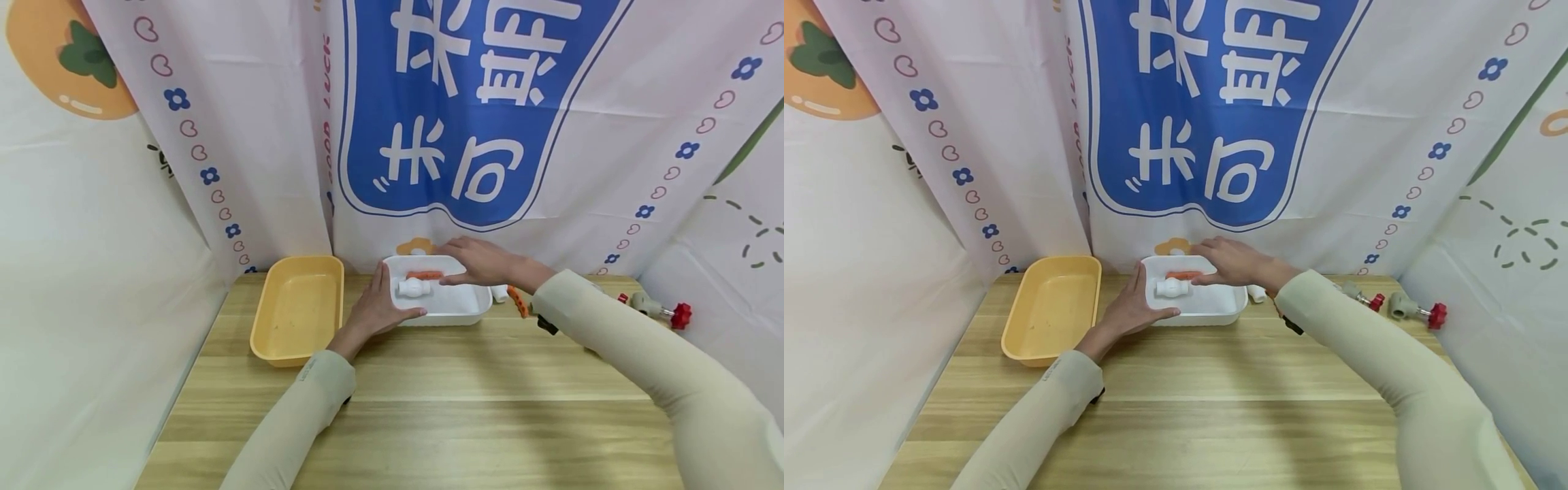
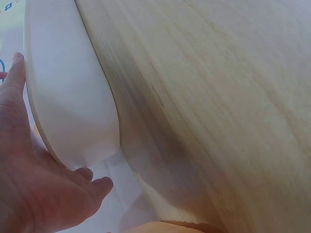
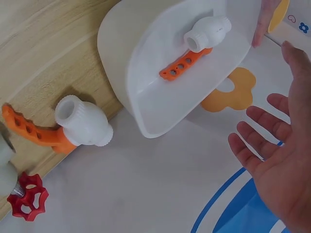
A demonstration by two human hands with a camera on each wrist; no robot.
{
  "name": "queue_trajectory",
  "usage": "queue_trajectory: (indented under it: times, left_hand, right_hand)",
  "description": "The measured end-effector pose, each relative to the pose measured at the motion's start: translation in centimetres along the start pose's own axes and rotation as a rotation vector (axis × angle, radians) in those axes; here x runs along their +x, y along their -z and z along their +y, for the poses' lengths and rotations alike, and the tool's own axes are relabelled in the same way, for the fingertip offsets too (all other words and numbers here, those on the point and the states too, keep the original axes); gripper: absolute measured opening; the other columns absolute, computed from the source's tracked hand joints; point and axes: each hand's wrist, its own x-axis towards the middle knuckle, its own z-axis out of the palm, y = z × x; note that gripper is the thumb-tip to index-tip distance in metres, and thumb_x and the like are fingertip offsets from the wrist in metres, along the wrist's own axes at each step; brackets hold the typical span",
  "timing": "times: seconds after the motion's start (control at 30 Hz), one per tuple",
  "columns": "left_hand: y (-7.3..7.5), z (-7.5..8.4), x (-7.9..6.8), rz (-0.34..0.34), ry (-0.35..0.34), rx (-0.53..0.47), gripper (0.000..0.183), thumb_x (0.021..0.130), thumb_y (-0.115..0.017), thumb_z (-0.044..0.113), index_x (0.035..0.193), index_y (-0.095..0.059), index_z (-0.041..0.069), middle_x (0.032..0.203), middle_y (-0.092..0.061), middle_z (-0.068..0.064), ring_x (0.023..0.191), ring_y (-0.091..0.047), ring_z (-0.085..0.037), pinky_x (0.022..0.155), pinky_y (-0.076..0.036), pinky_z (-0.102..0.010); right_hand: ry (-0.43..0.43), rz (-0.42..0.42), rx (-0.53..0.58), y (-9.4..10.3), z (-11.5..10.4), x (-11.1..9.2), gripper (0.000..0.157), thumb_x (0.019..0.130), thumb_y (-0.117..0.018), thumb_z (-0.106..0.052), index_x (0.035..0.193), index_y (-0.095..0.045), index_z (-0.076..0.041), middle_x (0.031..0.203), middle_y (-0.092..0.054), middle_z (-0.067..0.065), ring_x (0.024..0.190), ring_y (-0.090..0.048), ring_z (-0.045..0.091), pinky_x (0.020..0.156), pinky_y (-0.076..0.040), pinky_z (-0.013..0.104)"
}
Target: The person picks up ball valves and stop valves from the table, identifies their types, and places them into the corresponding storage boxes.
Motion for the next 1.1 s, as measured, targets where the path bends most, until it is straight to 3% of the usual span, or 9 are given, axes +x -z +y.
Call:
queue_trajectory:
  times: [0.17,0.43,0.7,1.1]
  left_hand:
    - [0.0,0.0,0.0,-0.004,0.006,-0.014,0.139,0.080,-0.075,0.077,0.170,0.004,0.006,0.179,0.005,-0.010,0.163,-0.016,-0.036,0.130,-0.024,-0.054]
    - [0.0,0.0,0.0,-0.016,0.028,-0.011,0.140,0.080,-0.074,0.079,0.170,0.005,0.008,0.179,0.007,-0.009,0.164,-0.014,-0.035,0.130,-0.023,-0.053]
    - [0.1,0.3,-0.1,-0.018,0.031,-0.021,0.140,0.080,-0.075,0.078,0.170,0.005,0.008,0.179,0.006,-0.009,0.164,-0.014,-0.035,0.130,-0.022,-0.053]
    - [0.0,0.1,0.0,-0.026,0.029,0.009,0.140,0.080,-0.073,0.079,0.170,0.007,0.007,0.179,0.007,-0.009,0.164,-0.011,-0.033,0.131,-0.021,-0.051]
  right_hand:
    - [-0.003,0.020,0.004,0.2,0.5,-0.9,0.075,0.097,-0.074,-0.054,0.152,-0.056,-0.007,0.152,-0.058,0.019,0.140,-0.054,0.041,0.115,-0.046,0.060]
    - [-0.083,0.008,0.010,0.3,1.5,-2.7,0.086,0.093,-0.073,-0.062,0.155,-0.053,-0.006,0.157,-0.054,0.019,0.144,-0.050,0.042,0.115,-0.045,0.063]
    - [-0.134,0.004,0.023,0.6,2.6,-4.5,0.086,0.093,-0.077,-0.057,0.156,-0.050,-0.005,0.159,-0.050,0.021,0.146,-0.046,0.046,0.115,-0.043,0.067]
    - [-0.126,0.032,0.021,0.0,4.3,-6.3,0.083,0.095,-0.076,-0.053,0.155,-0.050,-0.002,0.157,-0.051,0.023,0.143,-0.049,0.046,0.114,-0.044,0.066]
